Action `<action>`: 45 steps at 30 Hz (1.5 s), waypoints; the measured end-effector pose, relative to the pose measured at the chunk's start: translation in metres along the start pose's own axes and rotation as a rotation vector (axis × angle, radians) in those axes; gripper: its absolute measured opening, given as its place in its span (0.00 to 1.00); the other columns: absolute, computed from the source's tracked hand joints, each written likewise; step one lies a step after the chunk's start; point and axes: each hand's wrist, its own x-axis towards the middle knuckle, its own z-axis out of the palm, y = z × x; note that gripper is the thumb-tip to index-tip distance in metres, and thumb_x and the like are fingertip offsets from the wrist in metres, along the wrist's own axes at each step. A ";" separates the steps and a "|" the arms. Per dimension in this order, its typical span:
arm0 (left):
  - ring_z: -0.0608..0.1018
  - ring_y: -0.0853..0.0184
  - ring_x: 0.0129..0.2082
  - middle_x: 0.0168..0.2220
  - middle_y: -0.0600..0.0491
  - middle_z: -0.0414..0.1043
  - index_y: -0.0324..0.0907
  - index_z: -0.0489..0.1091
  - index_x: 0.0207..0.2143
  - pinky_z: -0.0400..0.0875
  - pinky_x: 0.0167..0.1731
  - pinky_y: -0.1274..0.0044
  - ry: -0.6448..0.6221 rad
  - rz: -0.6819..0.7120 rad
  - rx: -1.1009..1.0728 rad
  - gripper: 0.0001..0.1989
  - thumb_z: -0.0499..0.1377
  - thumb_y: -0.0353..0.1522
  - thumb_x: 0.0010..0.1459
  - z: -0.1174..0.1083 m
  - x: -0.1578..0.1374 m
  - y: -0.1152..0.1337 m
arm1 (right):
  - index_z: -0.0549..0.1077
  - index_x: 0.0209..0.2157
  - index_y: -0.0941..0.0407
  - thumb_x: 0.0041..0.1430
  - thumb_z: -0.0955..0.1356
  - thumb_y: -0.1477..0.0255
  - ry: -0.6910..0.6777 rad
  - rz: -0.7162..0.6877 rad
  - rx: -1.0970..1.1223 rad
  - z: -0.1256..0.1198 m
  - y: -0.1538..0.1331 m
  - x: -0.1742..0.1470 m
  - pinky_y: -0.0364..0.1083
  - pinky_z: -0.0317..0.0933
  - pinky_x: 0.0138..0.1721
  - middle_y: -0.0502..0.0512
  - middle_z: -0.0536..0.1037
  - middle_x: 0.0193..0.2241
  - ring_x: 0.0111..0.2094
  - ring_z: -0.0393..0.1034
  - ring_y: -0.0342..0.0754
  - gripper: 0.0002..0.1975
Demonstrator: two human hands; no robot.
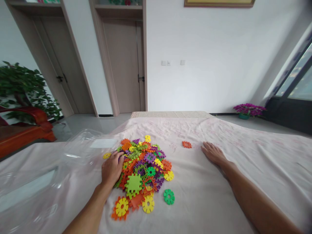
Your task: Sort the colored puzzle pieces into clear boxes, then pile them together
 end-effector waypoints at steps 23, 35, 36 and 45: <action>0.71 0.61 0.57 0.56 0.49 0.70 0.46 0.73 0.49 0.65 0.55 0.69 0.001 -0.011 0.006 0.19 0.46 0.39 0.66 -0.003 0.000 0.002 | 0.72 0.54 0.55 0.65 0.56 0.62 0.169 0.102 -0.069 -0.024 0.022 0.016 0.64 0.56 0.54 0.68 0.73 0.54 0.54 0.67 0.64 0.24; 0.71 0.62 0.56 0.55 0.51 0.71 0.47 0.73 0.49 0.64 0.55 0.70 0.010 -0.007 -0.003 0.18 0.47 0.39 0.66 -0.002 0.000 0.002 | 0.78 0.41 0.51 0.53 0.70 0.62 -0.134 -0.630 0.602 -0.071 -0.211 -0.084 0.45 0.64 0.37 0.53 0.78 0.39 0.35 0.72 0.47 0.14; 0.72 0.62 0.55 0.55 0.51 0.71 0.47 0.73 0.49 0.64 0.55 0.70 0.011 -0.005 -0.001 0.18 0.47 0.39 0.66 -0.002 -0.001 0.002 | 0.77 0.43 0.50 0.49 0.73 0.61 -0.183 -0.630 0.575 -0.074 -0.211 -0.089 0.45 0.64 0.37 0.52 0.78 0.40 0.36 0.71 0.48 0.19; 0.71 0.62 0.56 0.55 0.50 0.71 0.46 0.73 0.48 0.64 0.54 0.71 0.001 -0.005 0.016 0.18 0.46 0.39 0.66 -0.004 0.000 0.003 | 0.75 0.47 0.52 0.39 0.77 0.63 -0.354 -0.554 0.681 -0.064 -0.200 -0.093 0.44 0.62 0.35 0.51 0.77 0.36 0.35 0.69 0.48 0.29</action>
